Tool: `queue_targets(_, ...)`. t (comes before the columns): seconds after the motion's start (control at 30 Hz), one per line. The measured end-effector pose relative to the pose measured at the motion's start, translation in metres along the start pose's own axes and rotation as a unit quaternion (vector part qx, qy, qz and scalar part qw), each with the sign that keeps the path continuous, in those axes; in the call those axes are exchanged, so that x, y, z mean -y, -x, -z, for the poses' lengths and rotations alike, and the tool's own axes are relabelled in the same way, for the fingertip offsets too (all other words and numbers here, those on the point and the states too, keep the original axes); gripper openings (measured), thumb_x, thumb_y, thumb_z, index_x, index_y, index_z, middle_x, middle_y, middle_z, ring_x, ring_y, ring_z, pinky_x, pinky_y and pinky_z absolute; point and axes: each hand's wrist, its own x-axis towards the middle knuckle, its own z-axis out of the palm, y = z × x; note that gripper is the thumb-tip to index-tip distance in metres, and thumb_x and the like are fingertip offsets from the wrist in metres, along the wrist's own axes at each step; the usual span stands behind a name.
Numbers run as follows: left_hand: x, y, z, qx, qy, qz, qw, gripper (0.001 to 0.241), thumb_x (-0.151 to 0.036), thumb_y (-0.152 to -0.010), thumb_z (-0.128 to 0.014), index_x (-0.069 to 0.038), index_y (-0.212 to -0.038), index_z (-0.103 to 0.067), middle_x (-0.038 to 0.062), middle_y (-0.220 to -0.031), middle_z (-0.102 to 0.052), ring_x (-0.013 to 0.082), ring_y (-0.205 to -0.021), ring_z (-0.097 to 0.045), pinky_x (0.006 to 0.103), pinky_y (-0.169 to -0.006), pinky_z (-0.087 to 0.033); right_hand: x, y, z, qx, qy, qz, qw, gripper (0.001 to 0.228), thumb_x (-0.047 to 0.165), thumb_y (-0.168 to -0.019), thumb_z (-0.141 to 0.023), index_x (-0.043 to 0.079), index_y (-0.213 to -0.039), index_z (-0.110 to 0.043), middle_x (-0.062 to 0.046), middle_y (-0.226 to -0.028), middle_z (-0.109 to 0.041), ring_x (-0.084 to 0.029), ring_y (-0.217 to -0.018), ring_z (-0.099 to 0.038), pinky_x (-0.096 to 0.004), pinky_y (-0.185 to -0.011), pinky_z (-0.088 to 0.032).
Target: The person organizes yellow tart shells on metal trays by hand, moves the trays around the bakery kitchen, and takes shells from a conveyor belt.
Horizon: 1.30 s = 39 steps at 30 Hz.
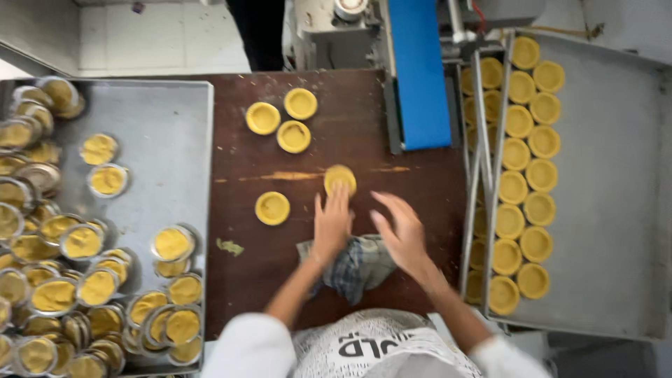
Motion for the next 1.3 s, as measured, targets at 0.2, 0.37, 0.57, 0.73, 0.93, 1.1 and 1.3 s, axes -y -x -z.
queue_targets(0.2, -0.002, 0.079, 0.017, 0.1, 0.115, 0.01, 0.988, 0.048, -0.025, -0.1, -0.05, -0.005, -0.143, -0.05, 0.016, -0.142, -0.056, 0.0302, -0.135, -0.049, 0.0675, -0.114, -0.021, -0.017, -0.185, -0.156, 0.052, 0.165, 0.271, 0.947, 0.036, 0.026, -0.098, -0.063, 0.003, -0.125, -0.066, -0.02, -0.122, -0.065, -0.038, -0.116, -0.062, -0.05, -0.095, -0.046)
queue_targets(0.37, 0.001, 0.091, 0.034, 0.151, 0.15, 0.04, 0.976, 0.05, -0.024, -0.096, -0.053, -0.009, -0.143, -0.046, 0.013, -0.136, -0.056, 0.0284, -0.133, -0.05, 0.066, -0.114, -0.022, -0.055, -0.231, -0.196, 0.17, 0.296, 0.208, 0.917, 0.051, 0.046, -0.108, -0.04, 0.017, -0.15, -0.049, -0.006, -0.155, -0.049, -0.023, -0.144, -0.045, -0.054, -0.115, -0.032)
queue_targets(0.57, 0.032, 0.106, -0.021, -0.01, 0.109, 0.143, 0.984, 0.037, -0.017, -0.092, -0.062, 0.002, -0.123, -0.061, 0.024, -0.11, -0.062, 0.0408, -0.103, -0.06, 0.0544, -0.095, -0.044, -0.078, -0.103, -0.12, 0.122, 0.319, 0.163, 0.926, 0.043, 0.038, -0.107, -0.047, 0.012, -0.139, -0.058, -0.01, -0.144, -0.057, -0.025, -0.137, -0.051, -0.059, -0.116, -0.024)
queue_targets(0.73, 0.053, 0.066, 0.022, 0.079, 0.091, 0.216, 0.969, 0.05, -0.051, -0.095, -0.053, -0.009, -0.123, -0.056, 0.009, -0.104, -0.057, 0.0304, -0.097, -0.058, 0.0459, -0.082, -0.048, -0.125, 0.018, -0.067, 0.068, 0.283, 0.067, 0.954, 0.036, 0.028, -0.102, -0.056, 0.01, -0.133, -0.063, -0.009, -0.135, -0.063, -0.024, -0.13, -0.056, -0.055, -0.115, -0.03)
queue_targets(0.93, 0.044, 0.051, 0.021, 0.132, -0.004, 0.186, 0.974, 0.056, -0.066, -0.084, -0.063, -0.016, -0.109, -0.057, 0.006, -0.1, -0.057, 0.0291, -0.098, -0.06, 0.0459, -0.075, -0.052, -0.137, 0.024, -0.047, -0.059, 0.31, -0.074, 0.946, 0.064, 0.031, -0.084, -0.075, 0.004, -0.138, -0.057, -0.02, -0.137, -0.054, -0.038, -0.12, -0.056, -0.054, -0.092, -0.043)
queue_targets(1.1, 0.054, 0.047, -0.005, 0.012, 0.281, 0.153, 0.947, 0.018, -0.013, -0.081, -0.071, -0.009, -0.096, -0.062, 0.016, -0.079, -0.062, 0.0399, -0.08, -0.066, 0.0469, -0.072, -0.052, -0.141, 0.038, -0.042, -0.054, 0.28, -0.116, 0.951, 0.052, 0.041, -0.068, -0.086, 0.014, -0.107, -0.065, -0.011, -0.127, -0.057, -0.033, -0.12, -0.054, -0.05, -0.095, -0.039)
queue_targets(1.3, 0.042, 0.052, -0.017, -0.05, 0.493, 0.268, 0.826, 0.042, 0.001, -0.082, -0.076, -0.016, -0.115, -0.056, 0.006, -0.097, -0.067, 0.0194, -0.09, -0.069, 0.0305, -0.076, -0.056, -0.114, 0.118, 0.045, -0.138, -0.063, -0.183, 0.971, 0.033, 0.016, -0.073, -0.086, 0.022, -0.097, -0.063, 0.0, -0.086, -0.075, -0.025, -0.086, -0.076, -0.032, -0.073, -0.057)
